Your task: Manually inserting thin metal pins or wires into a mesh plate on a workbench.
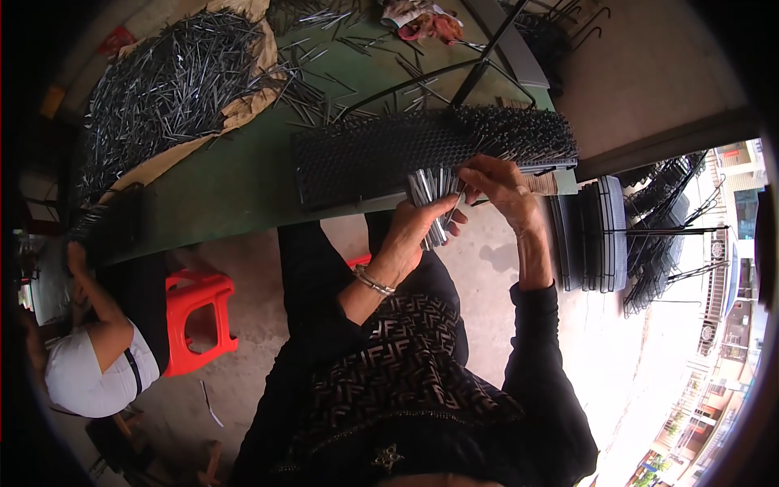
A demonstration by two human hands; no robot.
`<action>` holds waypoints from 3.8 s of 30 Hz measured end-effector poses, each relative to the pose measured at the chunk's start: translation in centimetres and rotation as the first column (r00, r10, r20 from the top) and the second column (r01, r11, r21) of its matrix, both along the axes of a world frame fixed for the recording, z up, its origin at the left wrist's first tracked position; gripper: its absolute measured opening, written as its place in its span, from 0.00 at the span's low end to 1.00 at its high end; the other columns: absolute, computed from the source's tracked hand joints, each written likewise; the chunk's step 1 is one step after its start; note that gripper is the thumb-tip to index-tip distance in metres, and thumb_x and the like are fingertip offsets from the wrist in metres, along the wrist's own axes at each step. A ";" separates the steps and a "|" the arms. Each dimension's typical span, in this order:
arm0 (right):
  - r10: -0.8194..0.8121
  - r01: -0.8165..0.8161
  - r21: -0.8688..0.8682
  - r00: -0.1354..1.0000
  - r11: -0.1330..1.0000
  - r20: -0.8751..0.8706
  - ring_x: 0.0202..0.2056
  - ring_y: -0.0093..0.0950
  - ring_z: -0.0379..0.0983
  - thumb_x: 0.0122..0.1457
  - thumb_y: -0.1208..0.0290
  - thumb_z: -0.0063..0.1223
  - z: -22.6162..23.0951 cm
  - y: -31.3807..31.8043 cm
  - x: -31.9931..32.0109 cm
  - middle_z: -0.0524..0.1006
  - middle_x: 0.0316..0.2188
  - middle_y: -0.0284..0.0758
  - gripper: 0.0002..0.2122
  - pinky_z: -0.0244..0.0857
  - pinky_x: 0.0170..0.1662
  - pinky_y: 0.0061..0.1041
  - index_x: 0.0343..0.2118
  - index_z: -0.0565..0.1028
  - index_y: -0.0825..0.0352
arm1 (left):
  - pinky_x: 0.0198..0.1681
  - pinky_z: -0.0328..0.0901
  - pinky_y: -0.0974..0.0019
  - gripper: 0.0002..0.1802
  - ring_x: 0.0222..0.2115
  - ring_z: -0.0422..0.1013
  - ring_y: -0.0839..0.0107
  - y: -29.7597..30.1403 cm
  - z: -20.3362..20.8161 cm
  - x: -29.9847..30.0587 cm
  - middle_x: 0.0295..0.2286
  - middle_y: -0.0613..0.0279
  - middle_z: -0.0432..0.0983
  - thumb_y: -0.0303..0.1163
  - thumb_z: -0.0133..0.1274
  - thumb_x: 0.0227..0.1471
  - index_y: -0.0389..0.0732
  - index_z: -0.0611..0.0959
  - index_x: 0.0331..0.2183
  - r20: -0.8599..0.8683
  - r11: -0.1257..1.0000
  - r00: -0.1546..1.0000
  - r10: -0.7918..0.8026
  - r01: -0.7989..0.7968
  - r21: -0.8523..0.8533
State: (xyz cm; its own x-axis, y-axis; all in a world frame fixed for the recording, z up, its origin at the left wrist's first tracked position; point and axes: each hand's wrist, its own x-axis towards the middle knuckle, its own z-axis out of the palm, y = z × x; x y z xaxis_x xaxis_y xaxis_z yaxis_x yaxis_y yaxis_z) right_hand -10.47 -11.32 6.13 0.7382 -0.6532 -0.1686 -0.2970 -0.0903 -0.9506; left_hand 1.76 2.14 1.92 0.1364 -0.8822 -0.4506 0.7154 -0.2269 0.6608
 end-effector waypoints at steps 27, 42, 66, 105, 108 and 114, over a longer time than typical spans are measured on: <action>-0.512 0.549 -0.597 0.821 0.584 0.253 0.29 0.16 0.79 0.62 0.73 0.51 -2.5 -3.3 -1.5 0.82 0.24 0.32 0.06 0.64 0.27 0.13 0.37 0.78 0.68 | 0.28 0.72 0.65 0.10 0.27 0.76 0.71 -1.8 -3.7 0.1 0.28 0.59 0.80 0.36 0.59 0.53 0.43 0.80 0.36 -0.202 0.991 0.972 0.123 -0.108 0.082; -0.491 0.265 -0.875 0.871 0.405 0.036 0.29 0.30 0.73 0.57 0.71 0.57 -2.9 -4.6 -0.1 0.73 0.28 0.34 0.04 0.67 0.33 0.29 0.34 0.79 0.63 | 0.25 0.69 0.69 0.12 0.27 0.77 0.73 -1.2 -2.7 -0.2 0.28 0.58 0.81 0.38 0.58 0.53 0.41 0.81 0.37 -0.118 0.995 0.991 0.068 -0.058 0.084; -0.187 0.191 -0.030 0.977 0.981 0.097 0.28 0.18 0.71 0.59 0.76 0.53 -1.1 2.0 -0.9 0.76 0.24 0.32 0.07 0.66 0.33 0.18 0.37 0.77 0.74 | 0.27 0.68 0.69 0.13 0.27 0.80 0.71 -0.5 -0.7 -0.1 0.30 0.60 0.83 0.35 0.58 0.51 0.42 0.82 0.39 -0.017 0.997 0.998 -0.061 0.062 0.048; -0.406 0.334 -0.826 0.903 0.453 0.143 0.27 0.26 0.75 0.58 0.75 0.54 -4.7 -4.9 -2.4 0.77 0.26 0.35 0.07 0.67 0.32 0.24 0.38 0.80 0.66 | 0.25 0.72 0.68 0.14 0.25 0.76 0.72 -1.3 -2.1 -0.5 0.27 0.60 0.80 0.40 0.60 0.52 0.44 0.80 0.39 -0.111 0.997 0.992 0.066 -0.060 0.055; -0.472 0.427 -0.777 0.861 0.462 0.192 0.27 0.25 0.74 0.59 0.74 0.55 -4.7 -3.9 -2.4 0.76 0.26 0.35 0.07 0.66 0.32 0.23 0.38 0.80 0.66 | 0.23 0.69 0.70 0.14 0.24 0.76 0.73 -1.1 -2.3 -0.5 0.27 0.60 0.80 0.40 0.60 0.52 0.44 0.79 0.38 -0.113 0.998 0.991 0.066 -0.064 0.021; -0.555 0.425 -0.790 0.821 0.442 0.131 0.26 0.21 0.71 0.59 0.71 0.57 -4.4 -2.8 -2.8 0.75 0.26 0.32 0.07 0.64 0.30 0.21 0.38 0.81 0.65 | 0.24 0.68 0.71 0.15 0.26 0.77 0.72 -0.9 -2.0 -0.5 0.30 0.58 0.82 0.40 0.60 0.52 0.43 0.80 0.38 -0.095 0.998 0.994 0.058 -0.058 -0.003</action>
